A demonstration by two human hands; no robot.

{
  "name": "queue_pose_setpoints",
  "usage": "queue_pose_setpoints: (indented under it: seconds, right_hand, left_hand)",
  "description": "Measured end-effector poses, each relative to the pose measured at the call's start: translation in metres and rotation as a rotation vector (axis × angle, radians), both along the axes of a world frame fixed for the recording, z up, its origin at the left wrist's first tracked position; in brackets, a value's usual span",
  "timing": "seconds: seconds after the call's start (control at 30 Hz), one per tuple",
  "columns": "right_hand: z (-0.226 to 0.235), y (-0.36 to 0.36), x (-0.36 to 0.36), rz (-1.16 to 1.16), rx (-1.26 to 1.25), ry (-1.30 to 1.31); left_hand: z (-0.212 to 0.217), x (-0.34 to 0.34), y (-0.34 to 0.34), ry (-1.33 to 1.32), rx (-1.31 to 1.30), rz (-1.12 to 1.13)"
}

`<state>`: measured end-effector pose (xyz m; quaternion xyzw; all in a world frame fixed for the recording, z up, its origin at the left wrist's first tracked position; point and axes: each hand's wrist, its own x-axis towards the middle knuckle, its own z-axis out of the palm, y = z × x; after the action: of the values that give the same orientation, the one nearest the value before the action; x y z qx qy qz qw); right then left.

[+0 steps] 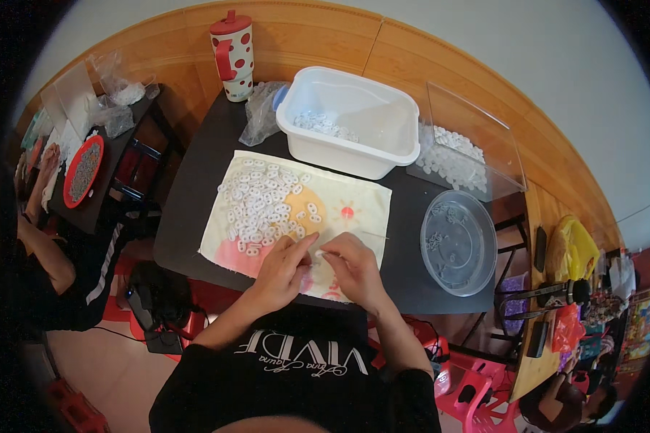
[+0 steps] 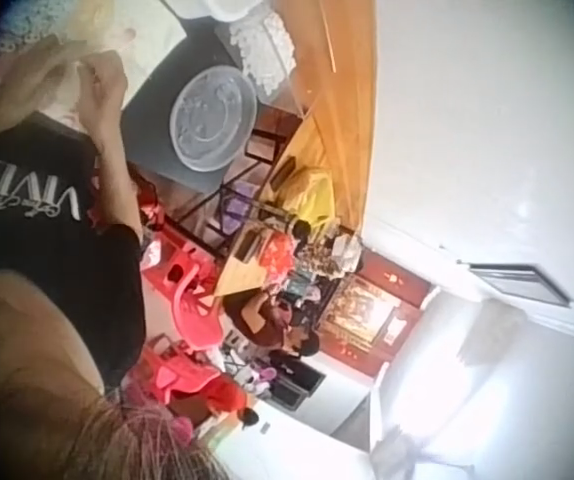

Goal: Assembling small white plastic ring-like components together by hand on a workstation table.

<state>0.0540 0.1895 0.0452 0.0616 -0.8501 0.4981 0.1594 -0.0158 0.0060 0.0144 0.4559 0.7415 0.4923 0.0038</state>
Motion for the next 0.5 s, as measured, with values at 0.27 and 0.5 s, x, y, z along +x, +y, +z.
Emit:
queue_pose_setpoints:
  seconds: [0.27, 0.5]
  right_hand:
    - [-0.013, -0.011, 0.003, -0.016, 0.140, 0.138]
    - [-0.014, -0.011, 0.005, -0.005, 0.159, 0.127]
  left_hand:
    - [0.002, 0.003, 0.002, -0.013, -0.001, 0.029]
    - [0.000, 0.002, 0.001, 0.005, 0.002, 0.026]
